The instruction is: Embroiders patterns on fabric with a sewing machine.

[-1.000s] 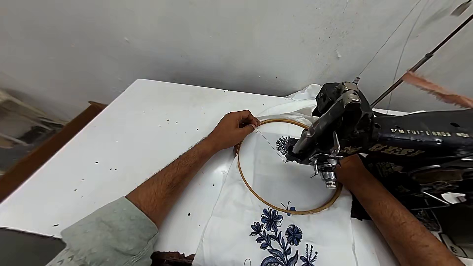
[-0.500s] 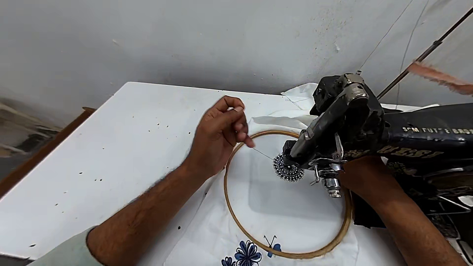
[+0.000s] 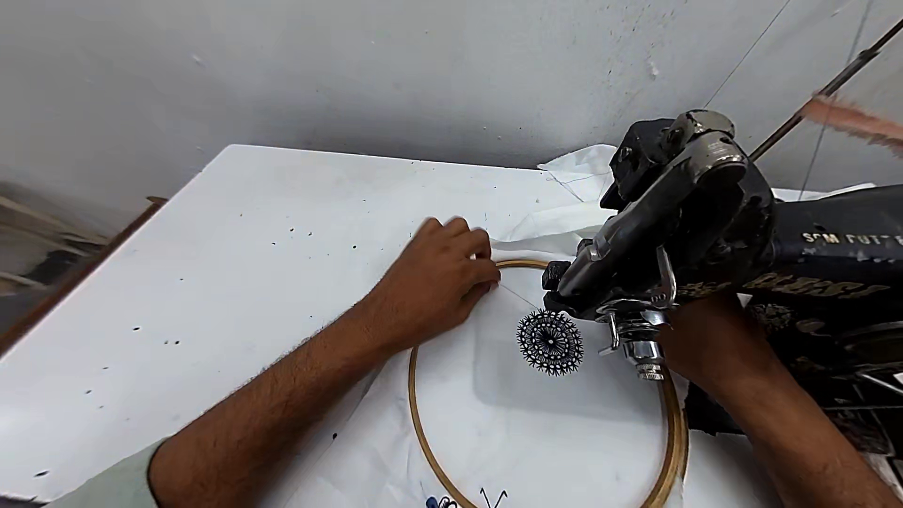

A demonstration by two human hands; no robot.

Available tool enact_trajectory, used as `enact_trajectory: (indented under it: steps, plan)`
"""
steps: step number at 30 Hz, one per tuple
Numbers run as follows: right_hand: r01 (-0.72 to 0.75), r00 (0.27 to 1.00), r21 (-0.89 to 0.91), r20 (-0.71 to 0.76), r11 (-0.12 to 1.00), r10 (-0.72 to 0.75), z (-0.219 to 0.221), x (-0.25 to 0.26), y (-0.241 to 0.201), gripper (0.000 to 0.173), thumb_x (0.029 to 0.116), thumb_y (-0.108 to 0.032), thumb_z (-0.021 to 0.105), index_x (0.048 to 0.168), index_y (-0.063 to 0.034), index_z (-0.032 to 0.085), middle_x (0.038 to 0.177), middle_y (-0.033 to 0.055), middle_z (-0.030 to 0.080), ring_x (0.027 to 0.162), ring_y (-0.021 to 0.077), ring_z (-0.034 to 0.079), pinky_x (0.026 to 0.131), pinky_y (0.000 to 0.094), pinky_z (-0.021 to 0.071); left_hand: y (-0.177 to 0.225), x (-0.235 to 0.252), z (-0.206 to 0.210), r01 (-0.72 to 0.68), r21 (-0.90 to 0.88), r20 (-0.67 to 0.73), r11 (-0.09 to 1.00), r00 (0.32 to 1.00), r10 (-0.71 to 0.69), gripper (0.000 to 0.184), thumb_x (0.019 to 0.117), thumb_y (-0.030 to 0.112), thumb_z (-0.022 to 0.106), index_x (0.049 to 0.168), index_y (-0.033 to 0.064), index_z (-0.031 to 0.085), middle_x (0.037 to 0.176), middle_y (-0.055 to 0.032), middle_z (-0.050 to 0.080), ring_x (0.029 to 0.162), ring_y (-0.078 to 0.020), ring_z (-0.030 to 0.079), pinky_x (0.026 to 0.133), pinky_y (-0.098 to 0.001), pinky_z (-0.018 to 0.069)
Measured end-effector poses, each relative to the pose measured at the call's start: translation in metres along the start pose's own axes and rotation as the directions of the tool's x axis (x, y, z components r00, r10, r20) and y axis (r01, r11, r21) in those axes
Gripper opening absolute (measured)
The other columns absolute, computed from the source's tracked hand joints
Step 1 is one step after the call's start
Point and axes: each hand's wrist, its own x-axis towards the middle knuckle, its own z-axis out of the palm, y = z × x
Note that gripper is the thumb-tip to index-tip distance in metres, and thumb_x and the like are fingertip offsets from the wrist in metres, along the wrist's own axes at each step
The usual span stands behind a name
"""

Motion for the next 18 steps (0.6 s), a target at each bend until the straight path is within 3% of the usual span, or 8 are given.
enact_trajectory:
  steps: [4, 7, 8, 10, 12, 13, 16, 18]
  plan:
    - [-0.061, 0.995, -0.047, 0.082, 0.997, 0.065, -0.005, 0.001, -0.005, 0.018, 0.0893, -0.015, 0.078, 0.091, 0.0006, 0.069, 0.090, 0.0224, 0.067, 0.088, 0.0410, 0.067, 0.073, 0.0622, 0.0501, -0.009, 0.002, -0.013, 0.171, -0.527, -0.226, 0.832, 0.916, -0.332, 0.023, 0.1036, 0.018, 0.053, 0.108, 0.0024, 0.069, 0.117, -0.0067, 0.070, 0.115, -0.0157, 0.065, 0.102, -0.0397, 0.0517]
    - [-0.074, 0.994, -0.040, 0.074, 0.996, 0.077, -0.008, 0.004, -0.002, 0.021, 0.0878, -0.020, 0.080, 0.086, -0.0027, 0.067, 0.083, 0.0181, 0.065, 0.080, 0.0361, 0.065, 0.068, 0.0585, 0.0481, 0.012, 0.008, -0.017, 0.006, -0.990, -0.082, 0.141, 0.789, -0.609, 0.018, 0.1109, 0.013, 0.036, 0.103, 0.0101, 0.052, 0.099, -0.0048, 0.071, 0.089, -0.0155, 0.074, 0.089, -0.0378, 0.0622]
    - [-0.066, 0.996, -0.024, 0.059, 0.998, 0.067, -0.006, 0.004, 0.000, 0.021, 0.0870, -0.021, 0.081, 0.087, -0.0038, 0.068, 0.083, 0.0170, 0.065, 0.081, 0.0350, 0.065, 0.068, 0.0581, 0.0483, 0.018, 0.009, -0.016, 0.006, -0.999, -0.028, 0.054, 0.792, -0.610, 0.020, 0.1112, 0.016, 0.035, 0.101, 0.0137, 0.052, 0.090, -0.0008, 0.066, 0.075, -0.0117, 0.069, 0.077, -0.0341, 0.0633]
    - [-0.028, 0.999, 0.004, 0.017, 1.000, 0.028, -0.001, 0.004, 0.005, 0.021, 0.0856, -0.023, 0.080, 0.088, -0.0058, 0.068, 0.084, 0.0150, 0.065, 0.082, 0.0328, 0.065, 0.069, 0.0571, 0.0488, 0.026, 0.007, -0.008, 0.149, -0.943, -0.028, 0.299, 0.858, -0.514, 0.014, 0.1072, 0.009, 0.043, 0.106, 0.0083, 0.057, 0.082, 0.0005, 0.061, 0.059, -0.0047, 0.056, 0.054, -0.0196, 0.0522]
    - [-0.021, 1.000, 0.012, 0.006, 1.000, 0.021, 0.000, 0.003, 0.004, 0.020, 0.0876, -0.023, 0.077, 0.090, -0.0049, 0.069, 0.088, 0.0164, 0.066, 0.087, 0.0343, 0.066, 0.073, 0.0585, 0.0494, 0.032, 0.000, -0.004, 0.247, -0.521, 0.028, 0.817, 0.962, -0.273, 0.028, 0.1023, 0.015, 0.057, 0.128, 0.0058, 0.065, 0.102, -0.0033, 0.063, 0.076, -0.0106, 0.059, 0.064, -0.0261, 0.0519]
    - [-0.038, 0.999, 0.016, 0.011, 0.999, 0.038, -0.002, 0.002, 0.000, 0.019, 0.0884, -0.020, 0.077, 0.090, -0.0031, 0.069, 0.091, 0.0185, 0.067, 0.090, 0.0364, 0.066, 0.075, 0.0597, 0.0490, 0.037, -0.002, -0.001, 0.195, -0.273, 0.102, 0.942, 0.980, -0.173, 0.037, 0.1015, 0.027, 0.059, 0.133, 0.0101, 0.066, 0.114, -0.0049, 0.063, 0.093, -0.0165, 0.062, 0.077, -0.0332, 0.0551]
    - [-0.045, 0.999, 0.022, -0.002, 0.999, 0.045, -0.002, 0.001, -0.003, 0.016, 0.0851, -0.015, 0.078, 0.089, -0.0022, 0.069, 0.089, 0.0195, 0.067, 0.088, 0.0375, 0.066, 0.073, 0.0605, 0.0487, 0.048, -0.013, 0.008, 0.056, 0.039, 0.219, 0.998, 0.974, -0.063, 0.048, 0.1031, 0.047, 0.048, 0.135, 0.0164, 0.067, 0.139, -0.0055, 0.060, 0.122, -0.0277, 0.056, 0.088, -0.0463, 0.0479]
    - [-0.030, 0.999, 0.030, -0.017, 0.999, 0.030, 0.000, 0.001, 0.000, 0.016, 0.0830, -0.017, 0.079, 0.087, -0.0052, 0.069, 0.085, 0.0154, 0.066, 0.083, 0.0331, 0.065, 0.069, 0.0572, 0.0485, 0.053, -0.019, 0.008, 0.079, 0.113, 0.282, 0.990, 0.953, -0.108, 0.056, 0.1064, 0.050, 0.035, 0.147, 0.0186, 0.057, 0.158, 0.0011, 0.048, 0.149, -0.0287, 0.038, 0.111, -0.0612, 0.0369]
